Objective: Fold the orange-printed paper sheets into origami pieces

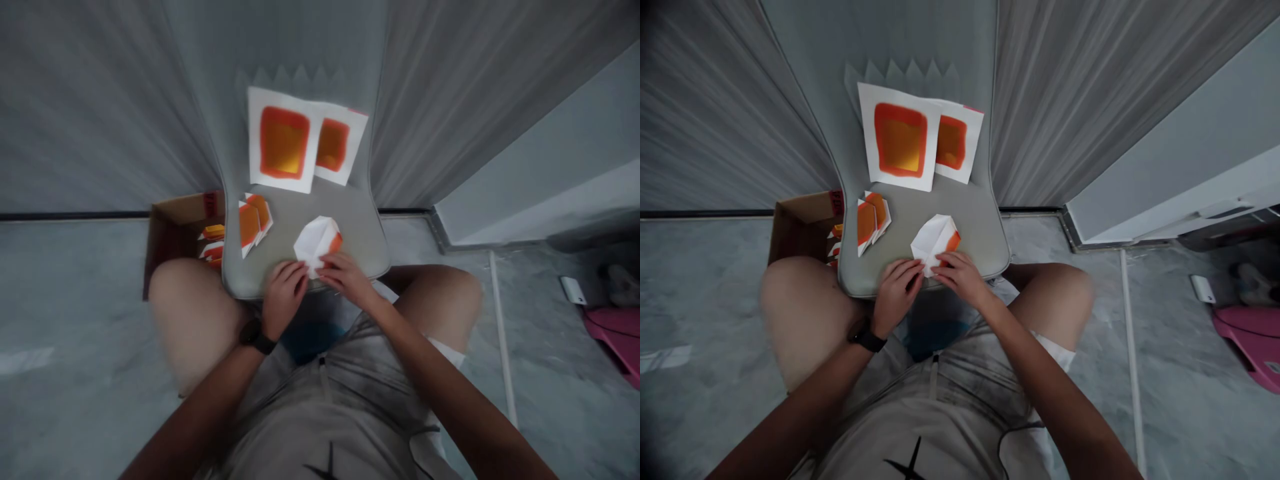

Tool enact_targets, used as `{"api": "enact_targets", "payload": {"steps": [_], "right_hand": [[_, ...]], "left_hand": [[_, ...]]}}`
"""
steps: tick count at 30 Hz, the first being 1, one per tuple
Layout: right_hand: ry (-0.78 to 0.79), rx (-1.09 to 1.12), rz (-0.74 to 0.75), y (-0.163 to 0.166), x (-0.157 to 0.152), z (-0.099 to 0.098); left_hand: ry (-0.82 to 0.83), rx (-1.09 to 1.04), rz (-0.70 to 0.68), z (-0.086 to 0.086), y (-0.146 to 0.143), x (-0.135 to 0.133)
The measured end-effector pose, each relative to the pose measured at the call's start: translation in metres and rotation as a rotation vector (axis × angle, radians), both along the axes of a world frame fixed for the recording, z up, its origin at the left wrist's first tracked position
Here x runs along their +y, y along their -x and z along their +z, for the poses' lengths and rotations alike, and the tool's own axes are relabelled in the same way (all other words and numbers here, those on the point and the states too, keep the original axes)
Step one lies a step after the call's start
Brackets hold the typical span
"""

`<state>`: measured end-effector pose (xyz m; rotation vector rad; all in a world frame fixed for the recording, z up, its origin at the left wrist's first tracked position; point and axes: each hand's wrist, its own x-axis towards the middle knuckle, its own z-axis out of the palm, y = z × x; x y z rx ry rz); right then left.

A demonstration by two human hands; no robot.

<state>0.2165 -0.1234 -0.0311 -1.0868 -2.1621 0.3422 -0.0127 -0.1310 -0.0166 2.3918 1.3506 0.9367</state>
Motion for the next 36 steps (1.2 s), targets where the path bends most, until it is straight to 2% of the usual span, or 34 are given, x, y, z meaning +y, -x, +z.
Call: {"api": "enact_targets", "payload": {"steps": [3, 7, 10, 14, 18, 23, 25, 31, 36], "right_hand": [[0.077, 0.134, -0.082, 0.007, 0.006, -0.003], [0.131, 0.248, -0.294, 0.021, 0.011, -0.008], [0.149, 0.239, -0.439, 0.031, 0.013, -0.009], [0.152, 0.194, -0.521, 0.04, 0.015, -0.009], [0.115, 0.215, -0.454, 0.034, 0.013, -0.01], [0.186, 0.259, -0.16, 0.001, 0.006, -0.012], [0.193, 0.268, -0.093, -0.01, 0.004, -0.013], [0.165, 0.298, -0.13, -0.008, 0.003, -0.01], [0.118, 0.292, -0.249, 0.006, 0.007, -0.007]], "left_hand": [[-0.008, -0.021, 0.008, 0.0, 0.0, 0.0], [-0.017, 0.03, 0.024, 0.0, -0.002, -0.004], [-0.023, 0.1, 0.044, -0.001, -0.004, -0.01], [-0.022, 0.188, 0.029, -0.003, -0.005, -0.018], [-0.036, 0.23, 0.029, -0.004, -0.006, -0.021], [-0.042, 0.131, 0.08, -0.006, -0.01, -0.019], [-0.044, 0.072, 0.118, -0.007, -0.013, -0.017], [-0.016, -0.098, 0.198, -0.009, -0.02, -0.013], [0.024, -0.096, 0.268, -0.003, -0.026, -0.011]]}}
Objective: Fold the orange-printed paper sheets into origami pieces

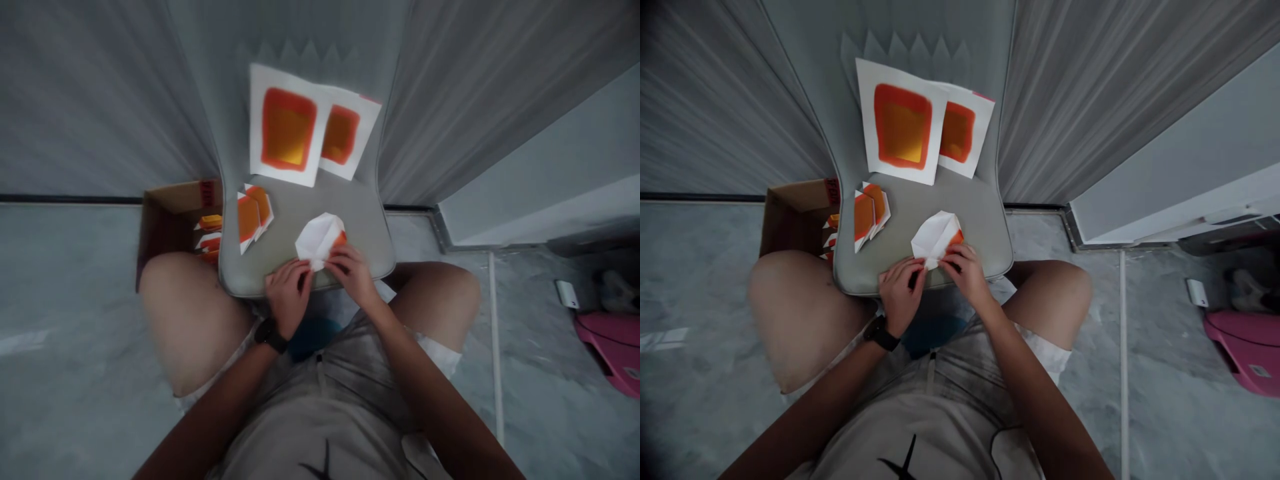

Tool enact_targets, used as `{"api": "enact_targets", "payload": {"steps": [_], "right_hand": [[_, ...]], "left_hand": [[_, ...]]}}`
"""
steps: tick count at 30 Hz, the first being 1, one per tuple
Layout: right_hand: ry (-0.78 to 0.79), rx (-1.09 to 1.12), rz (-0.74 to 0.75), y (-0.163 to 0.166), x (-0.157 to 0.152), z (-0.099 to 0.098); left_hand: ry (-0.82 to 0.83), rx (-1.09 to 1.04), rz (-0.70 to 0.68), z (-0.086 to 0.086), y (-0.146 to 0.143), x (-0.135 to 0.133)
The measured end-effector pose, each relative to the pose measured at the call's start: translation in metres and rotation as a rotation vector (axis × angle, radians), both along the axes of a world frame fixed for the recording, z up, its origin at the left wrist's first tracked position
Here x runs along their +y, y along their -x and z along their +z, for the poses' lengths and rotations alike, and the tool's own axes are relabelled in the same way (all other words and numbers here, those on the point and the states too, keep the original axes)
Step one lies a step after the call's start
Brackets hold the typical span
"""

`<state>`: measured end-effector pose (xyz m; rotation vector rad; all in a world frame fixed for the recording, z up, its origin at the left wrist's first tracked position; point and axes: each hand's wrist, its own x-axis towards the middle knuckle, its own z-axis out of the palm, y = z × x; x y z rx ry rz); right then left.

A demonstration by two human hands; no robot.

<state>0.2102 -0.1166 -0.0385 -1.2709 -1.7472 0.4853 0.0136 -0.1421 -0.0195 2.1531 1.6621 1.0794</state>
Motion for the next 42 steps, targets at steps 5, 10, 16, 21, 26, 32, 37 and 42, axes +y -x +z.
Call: {"api": "enact_targets", "payload": {"steps": [5, 10, 16, 21, 26, 32, 37, 42], "right_hand": [[0.101, -0.05, -0.158, 0.011, 0.001, 0.002], [0.158, -0.051, -0.219, 0.015, 0.001, 0.001], [0.155, -0.065, -0.236, 0.017, 0.001, 0.001], [0.135, -0.047, -0.242, 0.019, 0.001, 0.002], [0.137, -0.047, -0.227, 0.018, 0.0, 0.003], [0.104, -0.053, -0.21, 0.019, -0.001, 0.0], [0.076, -0.084, -0.185, 0.017, -0.001, -0.001], [0.019, -0.14, -0.158, 0.016, -0.006, 0.0]], "left_hand": [[0.057, 0.092, 0.087, 0.003, -0.008, 0.002], [0.049, 0.126, 0.102, 0.002, -0.009, 0.003], [-0.004, 0.198, -0.012, -0.003, 0.001, 0.003], [0.005, 0.285, -0.117, -0.004, 0.007, -0.003], [0.012, 0.391, -0.195, -0.001, 0.007, -0.016], [0.033, 0.4, -0.21, -0.004, 0.005, -0.02], [0.04, 0.383, -0.211, -0.005, 0.006, -0.018], [0.046, 0.395, -0.209, -0.005, 0.006, -0.018]]}}
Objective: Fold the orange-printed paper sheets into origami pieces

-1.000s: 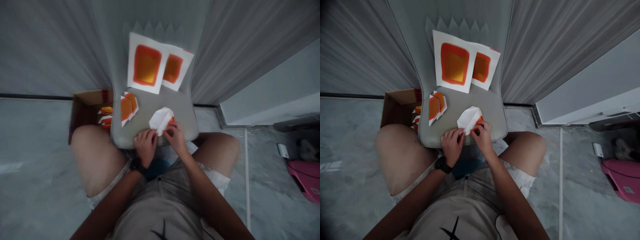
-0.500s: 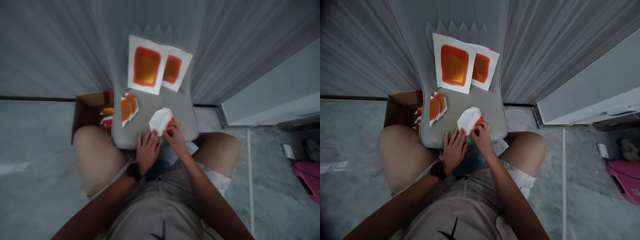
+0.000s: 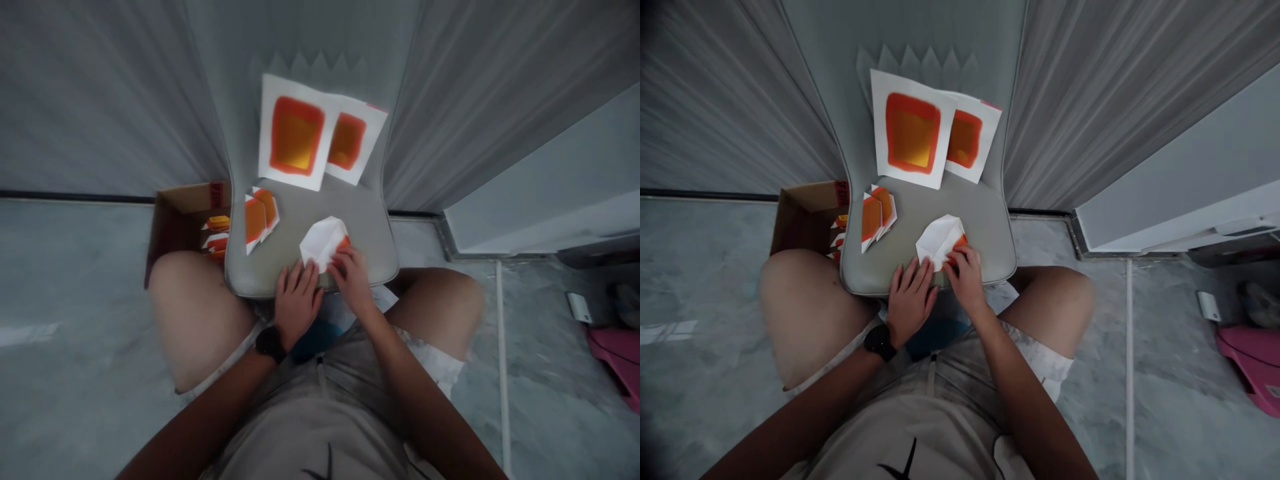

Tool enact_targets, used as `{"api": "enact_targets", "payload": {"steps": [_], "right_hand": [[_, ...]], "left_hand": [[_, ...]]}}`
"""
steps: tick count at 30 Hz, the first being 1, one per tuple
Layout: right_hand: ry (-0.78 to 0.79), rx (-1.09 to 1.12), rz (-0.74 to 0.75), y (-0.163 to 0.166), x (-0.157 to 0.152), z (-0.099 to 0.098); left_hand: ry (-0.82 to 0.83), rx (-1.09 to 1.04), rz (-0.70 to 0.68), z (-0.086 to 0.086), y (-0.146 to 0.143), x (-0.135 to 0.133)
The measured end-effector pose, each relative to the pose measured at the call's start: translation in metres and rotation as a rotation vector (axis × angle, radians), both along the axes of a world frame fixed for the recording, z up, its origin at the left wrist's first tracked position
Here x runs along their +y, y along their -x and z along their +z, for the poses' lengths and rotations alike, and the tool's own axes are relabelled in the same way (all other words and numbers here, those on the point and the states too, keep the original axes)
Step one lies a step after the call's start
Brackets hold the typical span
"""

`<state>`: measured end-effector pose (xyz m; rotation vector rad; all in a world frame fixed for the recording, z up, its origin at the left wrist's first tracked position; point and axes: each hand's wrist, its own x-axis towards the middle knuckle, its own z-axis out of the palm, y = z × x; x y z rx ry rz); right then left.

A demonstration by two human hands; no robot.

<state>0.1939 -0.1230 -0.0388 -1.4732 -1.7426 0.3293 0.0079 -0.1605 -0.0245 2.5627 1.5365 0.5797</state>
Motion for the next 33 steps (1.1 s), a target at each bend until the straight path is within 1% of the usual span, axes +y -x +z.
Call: {"api": "enact_targets", "payload": {"steps": [3, 5, 9, 16, 20, 25, 28, 30, 33], "right_hand": [[-0.024, -0.094, 0.059, 0.007, -0.012, 0.002], [-0.014, -0.172, 0.083, 0.015, -0.025, 0.003], [0.029, -0.31, 0.048, 0.023, -0.046, 0.001], [0.083, -0.327, -0.054, 0.002, -0.053, -0.007], [0.115, -0.383, -0.017, -0.005, -0.061, -0.005], [0.119, -0.354, -0.004, 0.015, -0.067, -0.002], [0.112, -0.321, -0.062, 0.026, -0.065, -0.002], [0.096, -0.272, -0.127, 0.024, -0.062, -0.001], [0.086, -0.148, -0.229, 0.007, -0.052, 0.008]], "left_hand": [[-0.002, 0.007, 0.008, -0.001, 0.0, -0.001], [0.005, 0.004, 0.006, -0.001, 0.001, -0.001], [0.017, -0.017, 0.004, -0.003, 0.001, -0.001], [0.026, -0.074, 0.003, -0.003, -0.001, 0.0], [0.032, -0.075, 0.003, -0.004, -0.001, -0.001], [0.027, -0.068, 0.006, -0.007, -0.001, -0.001], [0.022, -0.054, 0.002, -0.008, -0.001, 0.0], [0.011, -0.06, 0.002, -0.008, -0.001, 0.0], [-0.016, -0.063, 0.006, -0.007, -0.001, 0.0]]}}
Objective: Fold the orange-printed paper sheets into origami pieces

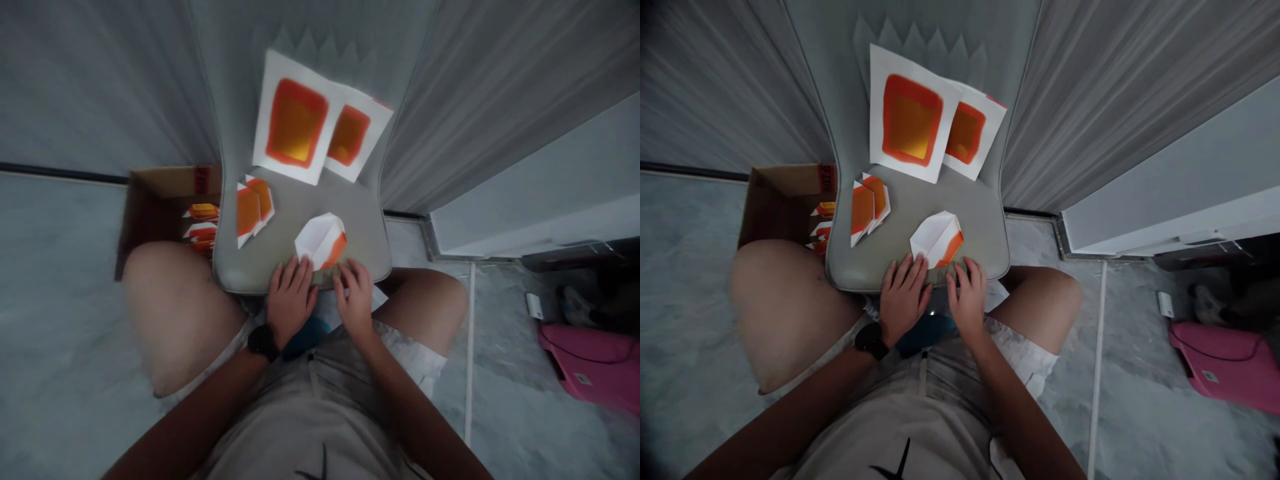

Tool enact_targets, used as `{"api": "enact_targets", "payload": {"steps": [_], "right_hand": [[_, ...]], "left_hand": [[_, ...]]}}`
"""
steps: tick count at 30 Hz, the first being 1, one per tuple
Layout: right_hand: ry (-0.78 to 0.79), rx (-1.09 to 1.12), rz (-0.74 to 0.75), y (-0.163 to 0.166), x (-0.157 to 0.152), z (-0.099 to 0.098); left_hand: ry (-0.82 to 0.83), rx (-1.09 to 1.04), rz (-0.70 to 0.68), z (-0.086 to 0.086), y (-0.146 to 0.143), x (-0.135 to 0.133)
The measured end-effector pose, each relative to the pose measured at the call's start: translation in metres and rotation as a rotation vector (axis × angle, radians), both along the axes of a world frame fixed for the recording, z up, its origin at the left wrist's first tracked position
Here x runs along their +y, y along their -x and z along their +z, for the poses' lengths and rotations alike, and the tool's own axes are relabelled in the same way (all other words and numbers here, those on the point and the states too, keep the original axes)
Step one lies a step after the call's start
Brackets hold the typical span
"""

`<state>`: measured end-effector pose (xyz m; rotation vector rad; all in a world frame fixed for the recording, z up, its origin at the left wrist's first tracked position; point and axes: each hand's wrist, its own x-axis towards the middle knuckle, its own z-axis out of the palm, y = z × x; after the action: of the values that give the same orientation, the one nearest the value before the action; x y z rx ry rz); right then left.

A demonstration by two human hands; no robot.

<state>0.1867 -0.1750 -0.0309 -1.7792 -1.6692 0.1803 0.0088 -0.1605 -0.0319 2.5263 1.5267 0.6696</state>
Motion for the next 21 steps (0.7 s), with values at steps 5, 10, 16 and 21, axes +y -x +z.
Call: {"api": "enact_targets", "payload": {"steps": [5, 10, 16, 21], "right_hand": [[0.3, 0.368, 0.111, -0.031, 0.036, 0.02], [0.526, 0.447, 0.199, -0.041, 0.065, 0.03], [0.614, 0.228, 0.233, -0.038, 0.076, 0.046], [0.518, 0.265, -0.003, -0.027, 0.057, 0.05]], "left_hand": [[-0.037, 0.012, 0.015, 0.0, -0.001, 0.0], [-0.042, 0.013, 0.011, -0.001, -0.001, 0.001], [-0.034, 0.028, 0.019, -0.001, -0.001, -0.001], [-0.027, 0.006, 0.017, 0.001, -0.001, -0.001]]}}
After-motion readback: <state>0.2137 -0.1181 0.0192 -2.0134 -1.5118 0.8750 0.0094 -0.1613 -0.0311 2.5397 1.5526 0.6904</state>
